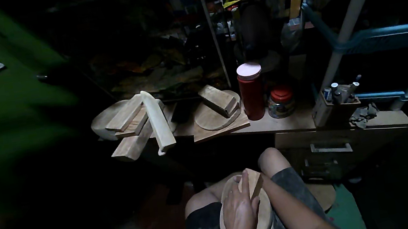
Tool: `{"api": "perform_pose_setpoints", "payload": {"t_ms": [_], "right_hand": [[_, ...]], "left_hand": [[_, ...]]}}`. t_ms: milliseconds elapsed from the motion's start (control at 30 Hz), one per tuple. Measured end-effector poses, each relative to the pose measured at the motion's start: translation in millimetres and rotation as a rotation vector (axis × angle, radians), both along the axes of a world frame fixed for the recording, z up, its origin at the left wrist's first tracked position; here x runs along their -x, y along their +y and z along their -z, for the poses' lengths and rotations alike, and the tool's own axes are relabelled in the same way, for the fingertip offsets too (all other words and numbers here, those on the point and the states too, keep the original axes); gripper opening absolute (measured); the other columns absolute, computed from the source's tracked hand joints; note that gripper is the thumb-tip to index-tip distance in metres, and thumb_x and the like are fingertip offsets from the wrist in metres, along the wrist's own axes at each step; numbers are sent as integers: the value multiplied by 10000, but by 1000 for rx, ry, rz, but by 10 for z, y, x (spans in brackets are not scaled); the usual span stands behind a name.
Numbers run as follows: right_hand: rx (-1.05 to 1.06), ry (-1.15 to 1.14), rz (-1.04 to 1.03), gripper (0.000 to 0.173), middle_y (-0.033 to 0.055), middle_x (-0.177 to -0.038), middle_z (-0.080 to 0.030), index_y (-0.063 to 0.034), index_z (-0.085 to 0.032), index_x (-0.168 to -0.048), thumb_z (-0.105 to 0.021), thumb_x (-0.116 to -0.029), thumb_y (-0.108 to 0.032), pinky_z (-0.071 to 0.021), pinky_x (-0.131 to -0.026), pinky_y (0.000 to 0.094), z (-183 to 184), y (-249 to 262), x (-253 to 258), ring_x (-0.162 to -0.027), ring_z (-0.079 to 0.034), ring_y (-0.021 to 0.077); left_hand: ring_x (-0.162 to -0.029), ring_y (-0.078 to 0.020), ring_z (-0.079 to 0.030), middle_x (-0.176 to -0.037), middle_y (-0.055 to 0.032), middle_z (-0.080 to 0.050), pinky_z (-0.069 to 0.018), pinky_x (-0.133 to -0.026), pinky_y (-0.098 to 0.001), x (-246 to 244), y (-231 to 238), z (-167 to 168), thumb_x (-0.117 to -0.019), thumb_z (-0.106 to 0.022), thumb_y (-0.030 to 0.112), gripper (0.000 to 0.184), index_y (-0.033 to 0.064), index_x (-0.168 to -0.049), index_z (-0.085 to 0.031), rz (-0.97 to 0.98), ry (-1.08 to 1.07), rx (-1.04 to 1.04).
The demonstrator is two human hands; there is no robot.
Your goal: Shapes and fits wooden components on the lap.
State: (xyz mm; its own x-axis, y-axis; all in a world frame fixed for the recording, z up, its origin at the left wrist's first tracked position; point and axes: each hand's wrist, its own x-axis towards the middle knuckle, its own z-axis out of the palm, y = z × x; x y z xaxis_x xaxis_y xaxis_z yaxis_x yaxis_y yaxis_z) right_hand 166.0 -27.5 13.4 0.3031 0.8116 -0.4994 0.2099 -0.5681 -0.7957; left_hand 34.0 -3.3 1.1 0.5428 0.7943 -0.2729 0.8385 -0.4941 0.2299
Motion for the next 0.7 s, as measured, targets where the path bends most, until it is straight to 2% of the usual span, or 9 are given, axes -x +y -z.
{"api": "perform_pose_setpoints", "payload": {"t_ms": [67, 133, 200, 233, 267, 300, 367, 433, 700], "right_hand": [[1, 116, 120, 394, 246, -1535, -491, 127, -450, -1461, -364, -1117, -47, -333, -1201, 345, -203, -26, 19, -1423, -483, 278], [-29, 188, 61, 401, 242, -1537, -484, 124, -439, -1467, -344, -1116, -44, -345, -1188, 324, -101, -59, -20, -1423, -478, 253], [-45, 83, -90, 402, 163, -1535, -522, 45, -493, -1476, -380, -1117, -98, -354, -1193, 302, 303, 93, 12, -1428, -486, 194], [-67, 19, -114, 391, 163, -1510, -547, 30, -522, -1460, -399, -1119, -118, -361, -1191, 326, 574, 212, 62, -1410, -504, 207], [-172, -36, -233, 407, 202, -1461, -579, 42, -547, -1433, -421, -1116, -180, -418, -1164, 358, 1013, 347, -15, -1371, -547, 243], [-172, -43, -313, 448, 207, -1451, -587, 14, -566, -1431, -457, -1109, -279, -417, -1166, 410, 1267, 501, -74, -1364, -553, 270], [56, -67, -425, 614, 208, -1533, -516, -67, -520, -1502, -449, -1085, -512, -334, -1208, 559, 1253, 714, -126, -1449, -466, 345], [212, -122, -465, 740, 204, -1567, -478, -110, -483, -1540, -395, -1047, -654, -298, -1208, 619, 1197, 815, -113, -1483, -417, 371], [246, -146, -455, 810, 229, -1539, -501, -55, -518, -1504, -385, -1027, -696, -322, -1194, 623, 1240, 839, -122, -1462, -444, 380]], "left_hand": [[-1201, -410, -612, -1436, -258, -522, -503, -1005, -516, -17, 7, -2, -987, -644, 428, 826, 223, -1657, -206, 1, -5, 1], [-1210, -414, -606, -1439, -265, -514, -503, -1008, -514, 0, -19, -14, -984, -649, 427, 834, 225, -1658, -201, -4, 1, 11], [-1208, -417, -607, -1416, -272, -527, -509, -1001, -516, 47, -73, -26, -982, -653, 430, 843, 227, -1659, -194, -3, 0, 18], [-1208, -418, -606, -1401, -272, -535, -512, -1001, -513, 74, -103, -39, -984, -649, 434, 849, 228, -1661, -182, -1, 7, 28], [-1190, -427, -611, -1374, -278, -551, -516, -988, -521, 108, -138, -48, -982, -654, 430, 849, 219, -1660, -190, 3, 3, 32], [-1162, -439, -621, -1346, -287, -565, -524, -966, -532, 153, -180, -54, -978, -662, 429, 851, 210, -1658, -201, 7, -6, 32], [-1135, -476, -626, -1322, -319, -573, -523, -941, -571, 269, -268, -67, -972, -675, 415, 854, 181, -1655, -218, 18, -34, 38], [-1106, -491, -636, -1292, -334, -588, -529, -922, -585, 404, -342, -46, -964, -684, 407, 840, 153, -1643, -259, 25, -56, 29], [-1080, -474, -643, -1265, -314, -605, -534, -913, -568, 493, -361, -16, -959, -681, 408, 815, 161, -1633, -296, 18, -101, 3]]}}
